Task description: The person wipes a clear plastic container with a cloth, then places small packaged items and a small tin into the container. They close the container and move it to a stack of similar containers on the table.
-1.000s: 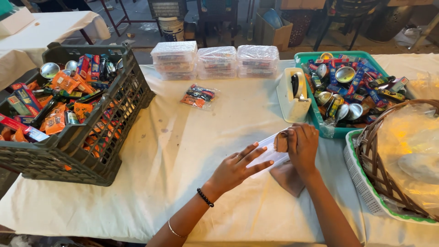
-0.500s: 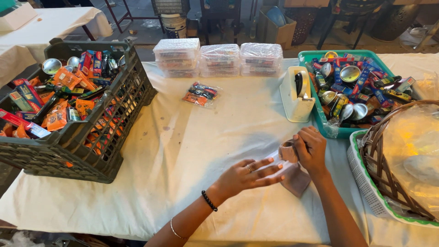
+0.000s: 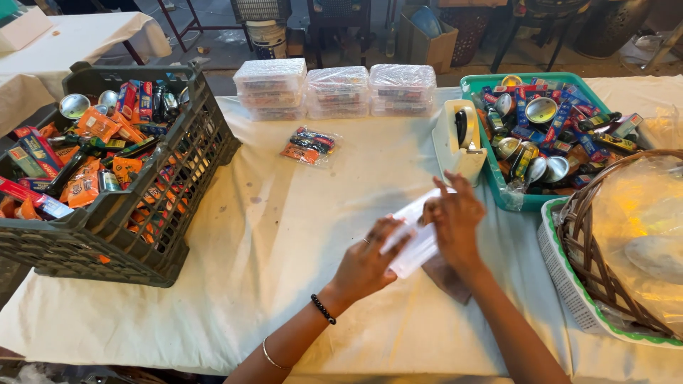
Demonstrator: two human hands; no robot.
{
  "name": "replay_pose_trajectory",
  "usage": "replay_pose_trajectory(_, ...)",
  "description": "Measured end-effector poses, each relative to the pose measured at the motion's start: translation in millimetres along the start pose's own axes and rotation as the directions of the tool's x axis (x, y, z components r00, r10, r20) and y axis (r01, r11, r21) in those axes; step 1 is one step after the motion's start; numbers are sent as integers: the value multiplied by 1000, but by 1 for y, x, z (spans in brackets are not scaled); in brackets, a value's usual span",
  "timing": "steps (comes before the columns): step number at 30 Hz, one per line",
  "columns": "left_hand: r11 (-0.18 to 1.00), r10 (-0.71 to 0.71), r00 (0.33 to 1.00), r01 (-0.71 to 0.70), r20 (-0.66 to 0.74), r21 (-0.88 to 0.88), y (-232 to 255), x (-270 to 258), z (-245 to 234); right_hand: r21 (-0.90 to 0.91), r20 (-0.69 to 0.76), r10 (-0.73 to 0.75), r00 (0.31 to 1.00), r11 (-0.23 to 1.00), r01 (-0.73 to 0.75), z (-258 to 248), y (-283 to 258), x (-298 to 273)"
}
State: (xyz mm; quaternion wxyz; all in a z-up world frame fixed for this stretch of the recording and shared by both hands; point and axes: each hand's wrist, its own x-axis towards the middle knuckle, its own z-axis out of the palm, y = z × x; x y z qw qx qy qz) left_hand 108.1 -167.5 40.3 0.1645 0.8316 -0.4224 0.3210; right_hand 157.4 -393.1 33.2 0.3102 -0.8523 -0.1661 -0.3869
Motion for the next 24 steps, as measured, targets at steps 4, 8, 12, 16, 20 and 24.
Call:
replay_pose_trajectory(4,898,-373,928,358,-11,-257,-17,-7,14,-90,331,-152,931,977,191,21,-15,-10)
replay_pose_trajectory(8,817,-500,865,485,36,-312,-43,-29,42,68,533,-279,799,955,289,24,-37,-23)
replay_pose_trajectory(12,729,-522,849,495,82,-473,-38,-22,28,-28,538,-295,790,930,367,25,-58,-26)
replay_pose_trajectory(16,867,-365,931,336,-8,-368,-32,-14,20,-168,451,-196,871,939,298,24,-47,-19)
replay_pose_trajectory(20,932,-237,970,209,-62,-297,-22,-8,15,-210,298,-41,954,972,108,12,-23,-6)
replay_pose_trajectory(24,983,-111,988,93,-106,-161,-14,-5,10,-285,79,104,991,955,-78,4,-1,-1)
